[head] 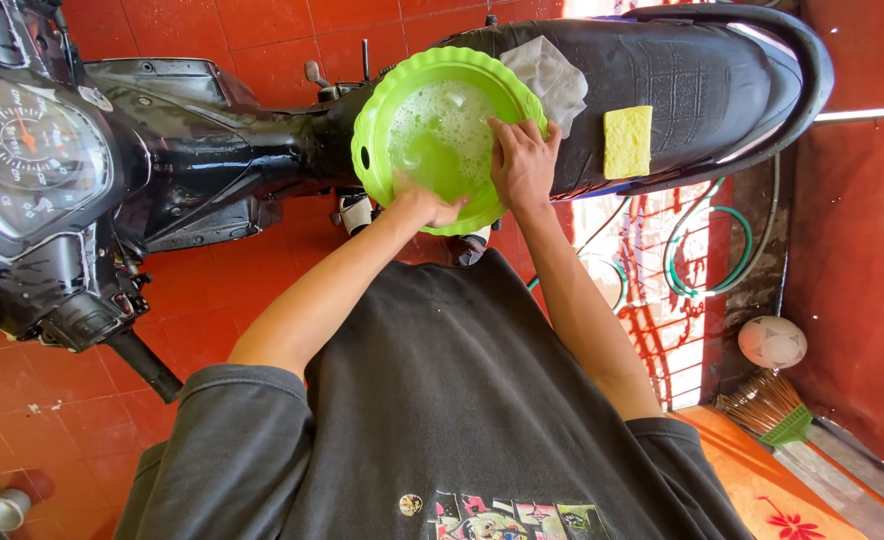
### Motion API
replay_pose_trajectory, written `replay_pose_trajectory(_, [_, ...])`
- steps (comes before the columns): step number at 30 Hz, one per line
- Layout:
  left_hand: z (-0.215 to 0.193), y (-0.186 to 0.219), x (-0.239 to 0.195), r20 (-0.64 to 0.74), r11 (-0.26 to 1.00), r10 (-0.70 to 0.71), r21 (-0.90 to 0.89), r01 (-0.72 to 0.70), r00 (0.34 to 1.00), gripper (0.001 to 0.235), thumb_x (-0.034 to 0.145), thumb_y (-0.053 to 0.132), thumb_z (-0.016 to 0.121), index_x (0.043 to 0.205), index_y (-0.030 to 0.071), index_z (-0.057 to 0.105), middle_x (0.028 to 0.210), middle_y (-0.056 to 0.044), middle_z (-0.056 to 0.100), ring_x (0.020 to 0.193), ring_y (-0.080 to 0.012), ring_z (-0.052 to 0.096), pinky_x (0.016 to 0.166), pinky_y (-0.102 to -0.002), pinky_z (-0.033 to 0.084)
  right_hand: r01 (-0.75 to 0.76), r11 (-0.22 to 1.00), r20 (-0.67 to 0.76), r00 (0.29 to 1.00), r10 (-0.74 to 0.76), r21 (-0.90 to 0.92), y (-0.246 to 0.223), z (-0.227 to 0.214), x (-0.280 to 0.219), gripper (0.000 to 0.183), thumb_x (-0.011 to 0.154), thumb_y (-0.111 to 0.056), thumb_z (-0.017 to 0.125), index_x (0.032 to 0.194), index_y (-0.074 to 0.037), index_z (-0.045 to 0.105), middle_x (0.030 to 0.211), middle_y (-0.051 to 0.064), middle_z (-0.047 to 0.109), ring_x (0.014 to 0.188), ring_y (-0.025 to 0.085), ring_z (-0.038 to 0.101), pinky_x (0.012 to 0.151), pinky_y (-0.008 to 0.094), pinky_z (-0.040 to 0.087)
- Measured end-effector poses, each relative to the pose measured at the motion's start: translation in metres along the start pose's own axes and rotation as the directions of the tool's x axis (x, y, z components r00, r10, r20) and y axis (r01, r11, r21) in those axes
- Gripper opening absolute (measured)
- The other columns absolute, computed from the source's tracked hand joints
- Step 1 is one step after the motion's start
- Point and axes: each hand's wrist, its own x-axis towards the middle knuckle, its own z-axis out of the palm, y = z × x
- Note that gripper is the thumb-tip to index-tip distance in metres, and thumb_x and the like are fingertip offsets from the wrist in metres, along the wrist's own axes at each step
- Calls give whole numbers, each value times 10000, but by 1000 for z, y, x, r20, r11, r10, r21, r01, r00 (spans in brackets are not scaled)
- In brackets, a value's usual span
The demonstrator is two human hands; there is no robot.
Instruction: The person washes a metal spoon in a green plastic basin filled with soapy water. They scrub the spoon with their hands and rinse it in the basin, which is placed on the seat of a black scooter. A yellow sponge and a white cloth are visible on the scooter seat nearby.
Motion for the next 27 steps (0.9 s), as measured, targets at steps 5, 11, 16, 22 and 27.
replay_pose_trajectory(5, [-60, -7, -127, 155, 881, 339, -398, -255, 928, 924, 969, 617, -83, 1626, 33, 204, 1694, -183, 150, 1571, -336, 79, 1297, -482, 21, 10, 1000, 24, 1000, -11, 11, 1, 0, -2, 223, 1007, -159, 603, 1189, -203, 724, 945, -4, 753, 1013, 172, 662, 1033, 494, 325])
replay_pose_trajectory(11, [-32, 18, -42, -96, 579, 518, -691, -432, 850, 775, 966, 404, 123, 1584, -27, 303, 1647, -235, 278, 1544, -390, 194, 1261, -540, 176, -4, 1000, 34, 999, 4, 18, 4, 5, -3, 223, 1019, -159, 585, 1192, -200, 719, 949, 3, 750, 1023, 174, 661, 1042, 495, 318])
replay_pose_trajectory(16, [-14, 24, -27, -330, 327, 463, -800, -504, 823, 599, 964, 208, 310, 1438, -125, 460, 1452, -352, 476, 1394, -454, 448, 1158, -538, 360, 11, 1000, 9, 1000, -11, 23, -1, -2, 1, 211, 1021, -151, 590, 1169, -203, 731, 926, -4, 753, 1001, 166, 671, 1027, 475, 323])
replay_pose_trajectory(22, [-9, 31, -31, -469, 261, 352, -782, -566, 810, 511, 974, 129, 381, 1415, -106, 488, 1359, -324, 553, 1325, -435, 528, 1110, -536, 428, 4, 1000, -8, 1000, -4, 21, -6, -7, 5, 208, 1016, -138, 609, 1157, -202, 748, 914, -10, 759, 974, 165, 674, 1007, 470, 328])
replay_pose_trajectory(27, [9, 42, -1, -547, 276, 304, -733, -622, 780, 525, 960, 146, 398, 1402, -118, 497, 1313, -355, 588, 1256, -501, 574, 1067, -568, 472, 16, 1000, 2, 1000, -16, 27, -8, -6, 2, 218, 993, -146, 622, 1161, -215, 742, 902, -19, 749, 975, 163, 669, 1010, 464, 327])
